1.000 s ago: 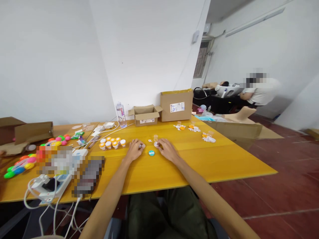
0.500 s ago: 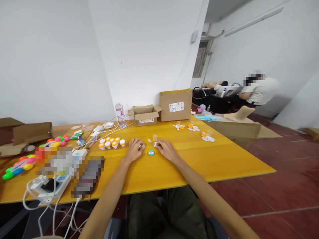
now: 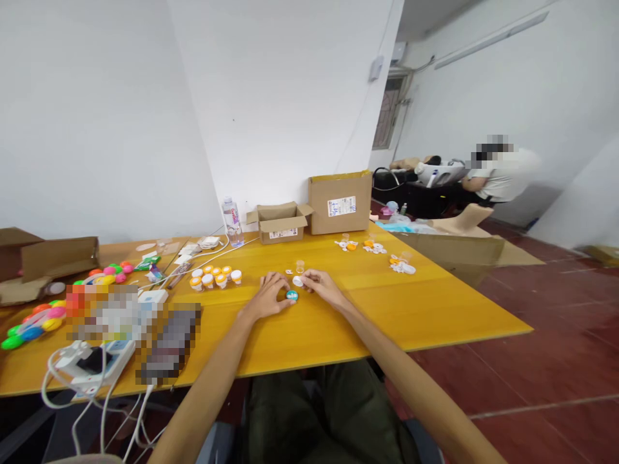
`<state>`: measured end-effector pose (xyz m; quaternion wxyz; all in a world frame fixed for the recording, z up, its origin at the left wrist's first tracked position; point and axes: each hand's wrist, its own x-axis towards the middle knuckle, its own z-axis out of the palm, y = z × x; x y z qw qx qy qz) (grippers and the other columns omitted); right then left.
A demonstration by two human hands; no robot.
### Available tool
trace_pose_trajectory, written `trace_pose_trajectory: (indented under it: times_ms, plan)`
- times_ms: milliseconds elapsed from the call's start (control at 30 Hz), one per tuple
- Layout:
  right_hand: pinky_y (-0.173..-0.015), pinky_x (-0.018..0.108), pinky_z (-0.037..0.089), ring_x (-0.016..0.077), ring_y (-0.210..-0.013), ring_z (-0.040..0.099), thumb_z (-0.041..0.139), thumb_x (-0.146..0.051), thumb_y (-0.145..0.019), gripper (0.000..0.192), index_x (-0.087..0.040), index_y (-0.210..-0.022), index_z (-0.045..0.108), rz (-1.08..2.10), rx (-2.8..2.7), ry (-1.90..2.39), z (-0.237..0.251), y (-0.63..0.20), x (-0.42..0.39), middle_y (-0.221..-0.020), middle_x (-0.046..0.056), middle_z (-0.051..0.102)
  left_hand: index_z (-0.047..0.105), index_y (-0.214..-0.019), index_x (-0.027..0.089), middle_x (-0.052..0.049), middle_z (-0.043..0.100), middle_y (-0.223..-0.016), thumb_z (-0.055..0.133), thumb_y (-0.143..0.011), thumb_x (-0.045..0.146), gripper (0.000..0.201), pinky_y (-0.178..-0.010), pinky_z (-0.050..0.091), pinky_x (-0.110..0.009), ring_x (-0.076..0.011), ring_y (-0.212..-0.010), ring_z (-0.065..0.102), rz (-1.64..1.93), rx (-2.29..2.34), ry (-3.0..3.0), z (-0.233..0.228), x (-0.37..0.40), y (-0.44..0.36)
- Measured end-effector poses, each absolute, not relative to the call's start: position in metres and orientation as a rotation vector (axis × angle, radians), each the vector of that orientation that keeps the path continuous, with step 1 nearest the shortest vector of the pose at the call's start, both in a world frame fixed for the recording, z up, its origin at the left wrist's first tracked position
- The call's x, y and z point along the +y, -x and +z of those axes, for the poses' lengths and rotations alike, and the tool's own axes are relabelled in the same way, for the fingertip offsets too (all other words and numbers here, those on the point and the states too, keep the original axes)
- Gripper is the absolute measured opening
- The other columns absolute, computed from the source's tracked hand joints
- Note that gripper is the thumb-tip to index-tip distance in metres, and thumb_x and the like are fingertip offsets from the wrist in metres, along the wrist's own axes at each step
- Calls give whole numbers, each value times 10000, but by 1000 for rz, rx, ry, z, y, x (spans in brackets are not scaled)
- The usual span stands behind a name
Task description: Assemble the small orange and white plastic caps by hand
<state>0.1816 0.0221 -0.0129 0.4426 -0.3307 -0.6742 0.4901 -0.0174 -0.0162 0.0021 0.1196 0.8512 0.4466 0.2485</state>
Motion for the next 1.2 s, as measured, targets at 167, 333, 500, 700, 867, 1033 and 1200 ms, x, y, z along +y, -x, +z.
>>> trace_pose_trajectory:
  times_ms: [167,333,500,700,867,1033,1200]
  plan:
    - [-587,260,416,128,-601,499,675,-590,-698,405,-189,-678,626,1191,-1736,776,-12,-181,22,-628,-16,566,604,-872,225,-38,599,-1048,667,-795,292,120,-931,348,-401,-242,-1049,464,759,1289,-2487,1,-14,18]
    - [-697,299,455,164,-694,578,690,-536,-721,351,-186,-709,674,1154,-1773,777,-14,-180,21,-685,2,646,622,-883,226,-42,607,-1047,668,-791,286,119,-925,363,-402,-241,-1035,473,790,1288,-2480,-2,-12,19]
    - [-833,357,478,222,-871,647,733,-533,-676,348,-191,-725,693,1213,-1760,749,-13,-177,17,-865,52,724,647,-904,222,-50,612,-1066,683,-772,263,143,-940,365,-408,-247,-1055,479,813,1289,-2467,-4,-8,19]
    - [-872,377,474,236,-919,653,741,-541,-663,349,-199,-701,680,1235,-1755,718,-13,-177,18,-897,58,728,671,-975,246,-53,617,-1091,667,-781,269,195,-954,366,-420,-253,-1073,482,807,1279,-2453,-5,-6,21]
    - [-809,350,476,201,-805,629,738,-526,-674,340,-196,-719,672,1237,-1706,760,-18,-180,24,-798,26,696,663,-992,253,-47,629,-1077,682,-774,296,224,-948,372,-419,-254,-1065,489,835,1272,-2427,-6,-6,21]
    - [-723,303,458,161,-704,576,740,-533,-663,351,-194,-720,665,1274,-1630,774,-19,-181,25,-714,-1,642,617,-1112,269,-47,644,-1090,705,-767,317,359,-941,383,-409,-252,-1044,517,964,1293,-2360,-6,-8,19]
    - [-720,295,457,157,-704,579,779,-541,-611,378,-193,-700,662,1356,-1563,755,-15,-179,22,-700,-2,633,648,-1086,259,-47,680,-1003,579,-878,304,224,-902,402,-372,-224,-976,556,1086,1211,-2348,-2,-8,13]
